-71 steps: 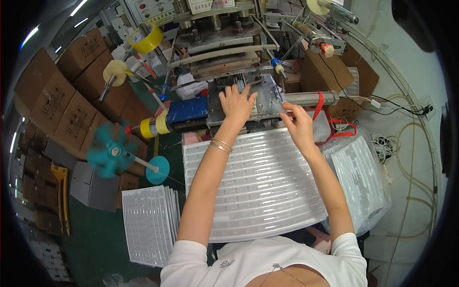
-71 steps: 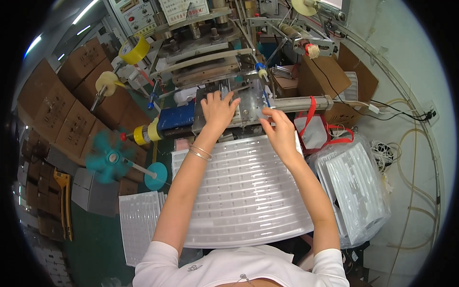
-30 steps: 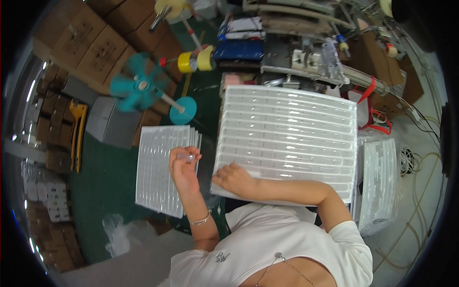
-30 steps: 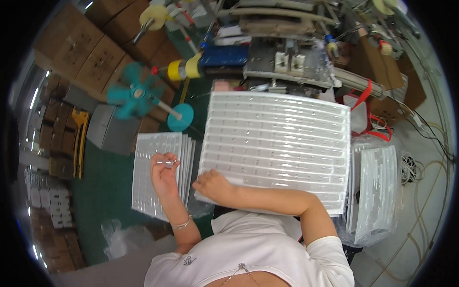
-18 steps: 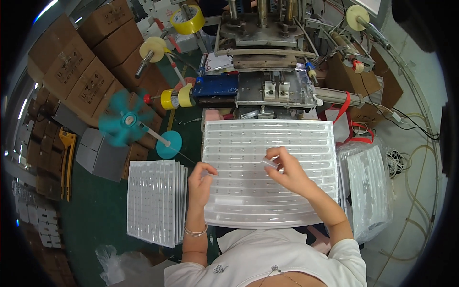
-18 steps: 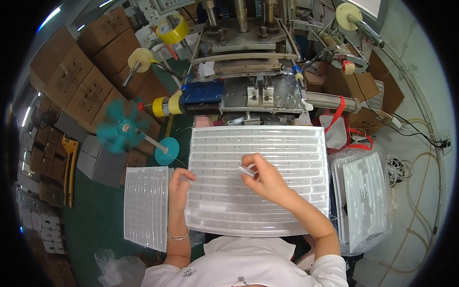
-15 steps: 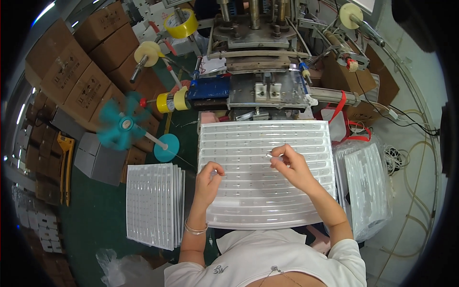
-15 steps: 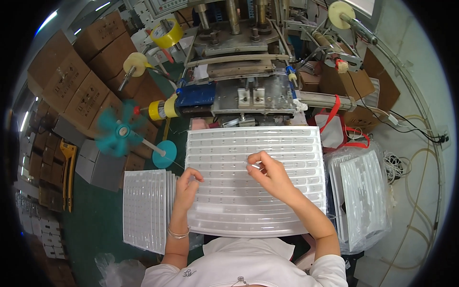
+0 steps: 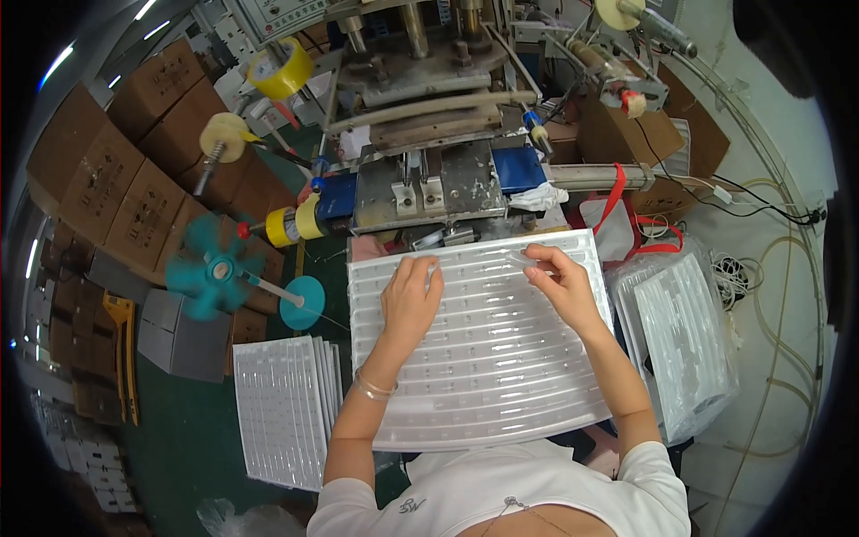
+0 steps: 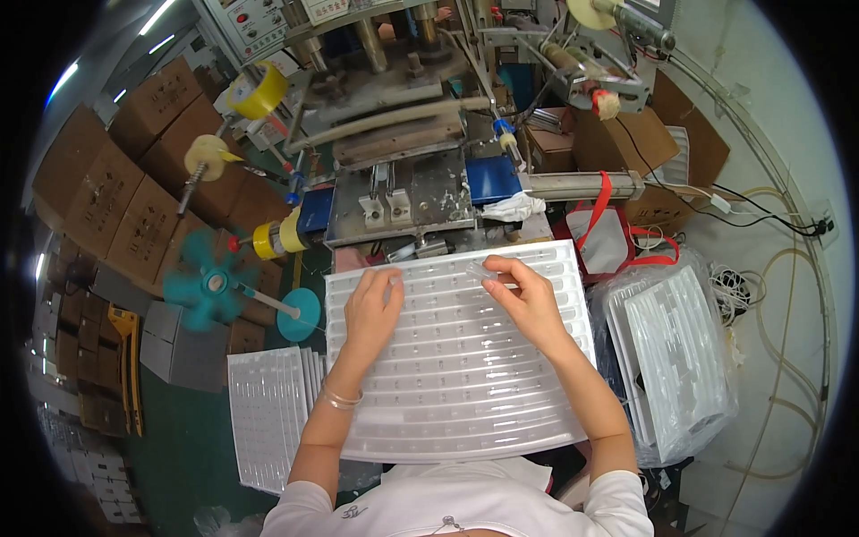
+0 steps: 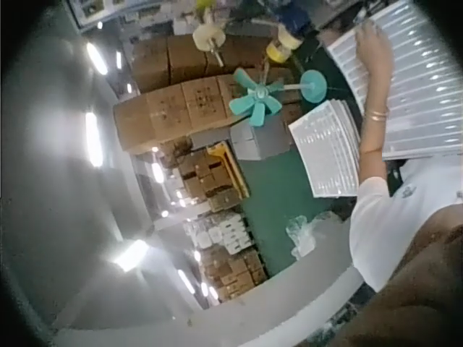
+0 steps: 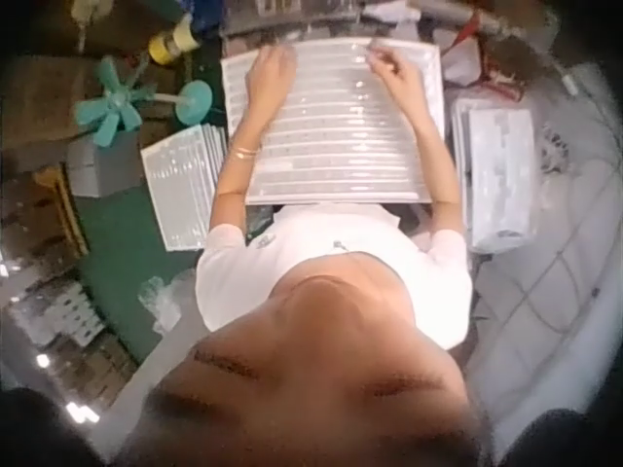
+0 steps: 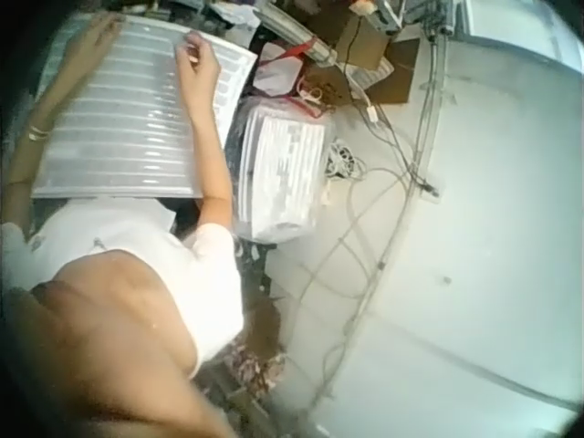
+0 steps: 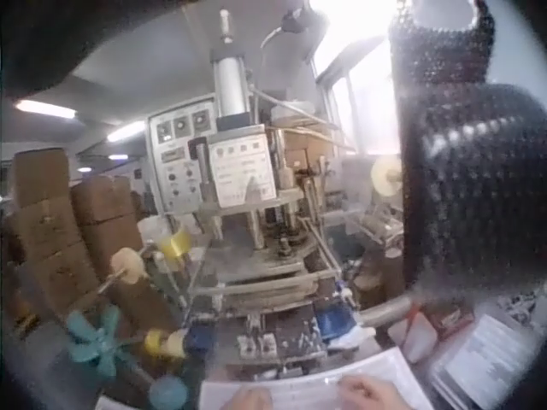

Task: Operator assembles plastic components using a machine and manually sorts small parts into a grid tray.

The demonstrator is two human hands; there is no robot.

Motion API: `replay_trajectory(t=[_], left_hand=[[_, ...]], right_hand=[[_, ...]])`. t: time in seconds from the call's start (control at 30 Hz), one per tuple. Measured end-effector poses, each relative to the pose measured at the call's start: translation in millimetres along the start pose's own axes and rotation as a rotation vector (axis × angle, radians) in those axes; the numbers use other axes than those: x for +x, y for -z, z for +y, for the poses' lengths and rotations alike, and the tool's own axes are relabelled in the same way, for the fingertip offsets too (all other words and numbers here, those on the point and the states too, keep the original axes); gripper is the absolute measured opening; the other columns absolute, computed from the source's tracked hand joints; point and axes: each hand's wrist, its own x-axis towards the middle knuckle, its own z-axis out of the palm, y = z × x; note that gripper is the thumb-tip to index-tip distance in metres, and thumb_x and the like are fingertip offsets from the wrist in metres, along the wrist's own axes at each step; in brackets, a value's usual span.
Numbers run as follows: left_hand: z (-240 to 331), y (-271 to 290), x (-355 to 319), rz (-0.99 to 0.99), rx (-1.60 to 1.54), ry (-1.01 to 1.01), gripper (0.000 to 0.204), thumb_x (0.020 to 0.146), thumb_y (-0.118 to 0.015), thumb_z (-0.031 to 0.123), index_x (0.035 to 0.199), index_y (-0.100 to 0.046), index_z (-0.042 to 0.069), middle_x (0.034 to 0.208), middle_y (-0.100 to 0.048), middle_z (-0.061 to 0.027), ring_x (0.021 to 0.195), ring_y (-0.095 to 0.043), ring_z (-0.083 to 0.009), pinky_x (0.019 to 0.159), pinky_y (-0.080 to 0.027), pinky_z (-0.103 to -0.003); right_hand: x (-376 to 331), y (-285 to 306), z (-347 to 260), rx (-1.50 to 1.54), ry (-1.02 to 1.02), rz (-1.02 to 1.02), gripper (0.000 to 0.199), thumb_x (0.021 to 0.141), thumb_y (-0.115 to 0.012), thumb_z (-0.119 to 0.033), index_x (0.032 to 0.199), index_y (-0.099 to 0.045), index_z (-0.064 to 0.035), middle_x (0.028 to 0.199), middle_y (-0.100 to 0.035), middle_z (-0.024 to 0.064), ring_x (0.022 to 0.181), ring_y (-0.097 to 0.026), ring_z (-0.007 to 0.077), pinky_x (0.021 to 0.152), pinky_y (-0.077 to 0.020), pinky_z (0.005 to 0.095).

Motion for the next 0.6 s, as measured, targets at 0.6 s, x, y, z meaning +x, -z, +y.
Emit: replay_trajectory(t=[0.6], left_hand=[[21,19,82,0.123,-0.196,-0.173,0.02,0.077,-0.067,0.013,0.097,-0.065,0.006,0.079,-0.061,-0.0071,0.071,-0.06,-0.0218,0.063,-0.048,-0.033]], right_hand=[[162,-53,-4,-0.9,0.659,0.393,0.017,0.081,-0.065,-0.013,0.098,-0.065,-0.01,0.093,-0.064,0.0054,0.081,-0.061,0.0246,0.062,-0.05,0.0324]])
